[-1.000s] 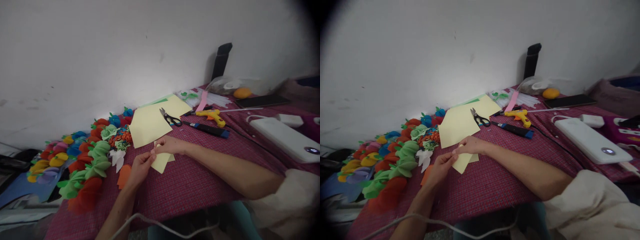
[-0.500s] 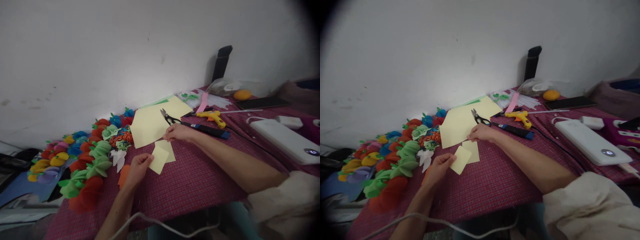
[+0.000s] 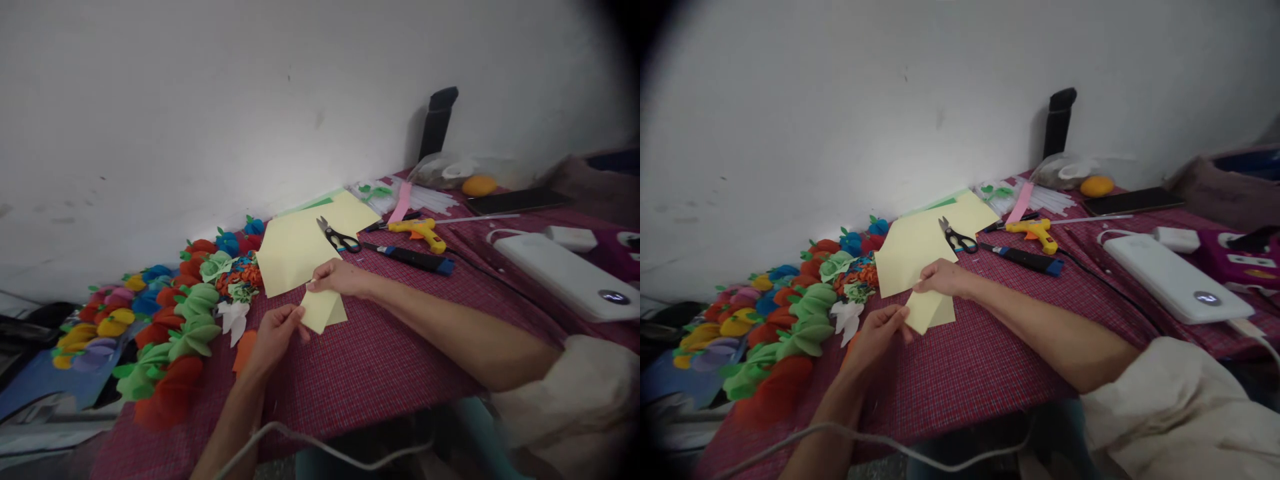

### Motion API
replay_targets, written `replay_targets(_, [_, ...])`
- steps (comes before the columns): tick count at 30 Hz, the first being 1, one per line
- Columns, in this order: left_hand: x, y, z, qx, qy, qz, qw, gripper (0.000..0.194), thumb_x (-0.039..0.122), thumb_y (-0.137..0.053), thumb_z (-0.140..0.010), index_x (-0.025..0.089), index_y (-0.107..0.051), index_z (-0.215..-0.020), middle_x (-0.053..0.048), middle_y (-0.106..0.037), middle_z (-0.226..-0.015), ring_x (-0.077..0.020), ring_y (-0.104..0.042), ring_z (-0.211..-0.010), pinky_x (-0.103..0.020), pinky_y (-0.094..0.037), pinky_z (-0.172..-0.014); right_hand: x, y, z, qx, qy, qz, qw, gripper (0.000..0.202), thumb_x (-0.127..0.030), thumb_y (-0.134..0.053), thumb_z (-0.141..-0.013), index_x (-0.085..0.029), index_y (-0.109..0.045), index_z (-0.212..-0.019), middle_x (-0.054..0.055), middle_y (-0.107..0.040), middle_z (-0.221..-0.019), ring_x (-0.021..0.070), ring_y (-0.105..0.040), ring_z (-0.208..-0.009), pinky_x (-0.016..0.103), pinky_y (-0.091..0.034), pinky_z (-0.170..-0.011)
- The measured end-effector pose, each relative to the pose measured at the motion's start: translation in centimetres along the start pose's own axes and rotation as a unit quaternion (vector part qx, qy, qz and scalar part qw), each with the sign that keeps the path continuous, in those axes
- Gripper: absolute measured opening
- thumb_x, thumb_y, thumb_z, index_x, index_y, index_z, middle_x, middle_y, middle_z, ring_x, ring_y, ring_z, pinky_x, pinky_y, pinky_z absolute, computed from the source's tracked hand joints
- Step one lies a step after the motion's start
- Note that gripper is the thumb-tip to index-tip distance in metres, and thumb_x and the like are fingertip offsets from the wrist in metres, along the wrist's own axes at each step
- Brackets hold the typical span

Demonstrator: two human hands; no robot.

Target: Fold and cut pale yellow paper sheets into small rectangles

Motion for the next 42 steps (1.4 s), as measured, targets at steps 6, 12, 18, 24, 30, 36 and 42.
replay_targets(6, [0.2,1.7,0.2,0.112,0.01,0.0,0.994,0.033,0.041,-0.045,-0.08,0.013,-0.059,-0.07,-0.001,-0.061,-0.055,-0.0116,-0.051,-0.054,-0.022,-0.037,-0.058,-0.3,2.4,0.1,0.039,-0.016,-0.058,0.997,0.019,-0.028,-0.065,-0.061,-0.015,-0.052,-0.055,-0.003,-0.051,-0.052,0.0066,-0.044,-0.047,0.02,-0.032,-0.047])
replay_targets(12, [0.0,0.1,0.1,0.03,0.009,-0.023,0.999,0.032,0.041,-0.053,-0.074,0.012,-0.057,-0.062,0.004,-0.048,-0.052,-0.0073,-0.039,-0.049,-0.018,-0.027,-0.047,-0.2,-2.6,0.6,-0.057,-0.015,0.011,0.998,0.016,-0.027,-0.062,-0.062,-0.014,-0.056,-0.053,-0.004,-0.047,-0.047,0.0057,-0.039,-0.043,0.02,-0.027,-0.043])
replay_targets(18, [0.5,-0.1,0.0,0.038,0.015,-0.024,0.999,0.033,0.044,-0.055,-0.071,0.012,-0.058,-0.062,0.004,-0.043,-0.049,-0.0069,-0.035,-0.046,-0.018,-0.024,-0.044,-0.5,-1.6,0.6,-0.019,-0.032,0.039,0.999,0.016,-0.029,-0.061,-0.064,-0.014,-0.062,-0.057,-0.001,-0.054,-0.05,0.0087,-0.045,-0.049,0.021,-0.032,-0.045])
replay_targets(24, [1.4,1.9,1.8,0.135,0.011,-0.035,0.99,0.031,0.043,-0.054,-0.072,0.013,-0.057,-0.063,0.004,-0.046,-0.051,-0.0068,-0.036,-0.046,-0.017,-0.026,-0.043,-1.1,-1.5,0.9,-0.022,-0.036,-0.055,0.998,0.027,-0.04,-0.058,-0.07,-0.014,-0.064,-0.076,0.005,-0.063,-0.077,0.0086,-0.054,-0.061,0.018,-0.038,-0.051])
replay_targets(30, [1.6,4.0,5.4,0.236,-0.006,-0.082,0.968,0.031,0.042,-0.047,-0.077,0.014,-0.061,-0.075,0.001,-0.054,-0.056,-0.0111,-0.046,-0.054,-0.019,-0.035,-0.05,-1.3,-5.0,1.1,-0.075,-0.01,-0.033,0.997,0.014,-0.026,-0.062,-0.067,-0.013,-0.059,-0.072,-0.001,-0.058,-0.062,0.0053,-0.05,-0.052,0.016,-0.04,-0.049])
replay_targets(36, [-1.2,8.9,9.9,0.395,-0.038,-0.027,0.917,0.037,0.034,-0.053,-0.075,0.018,-0.047,-0.108,-0.006,-0.061,-0.092,-0.0146,-0.058,-0.076,-0.027,-0.044,-0.071,0.9,-4.9,0.1,-0.075,-0.068,0.103,0.989,0.016,-0.021,-0.06,-0.069,-0.013,-0.058,-0.083,0.0,-0.059,-0.059,0.0053,-0.052,-0.047,0.015,-0.042,-0.045])
replay_targets(42, [-2.7,9.4,11.2,0.438,-0.07,-0.062,0.894,0.038,0.026,-0.056,-0.072,0.019,-0.046,-0.109,-0.008,-0.057,-0.102,-0.0168,-0.055,-0.092,-0.031,-0.042,-0.083,0.9,-7.9,-1.0,-0.092,-0.027,0.22,0.971,0.015,-0.022,-0.058,-0.069,-0.016,-0.06,-0.082,0.001,-0.062,-0.061,0.0088,-0.056,-0.051,0.018,-0.042,-0.046])
Point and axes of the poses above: each hand's wrist, its own z-axis away from the middle knuckle, its own y-axis out of the back of the hand, x = y × z, the point moved 5 cm from there along -z, towards the middle knuckle
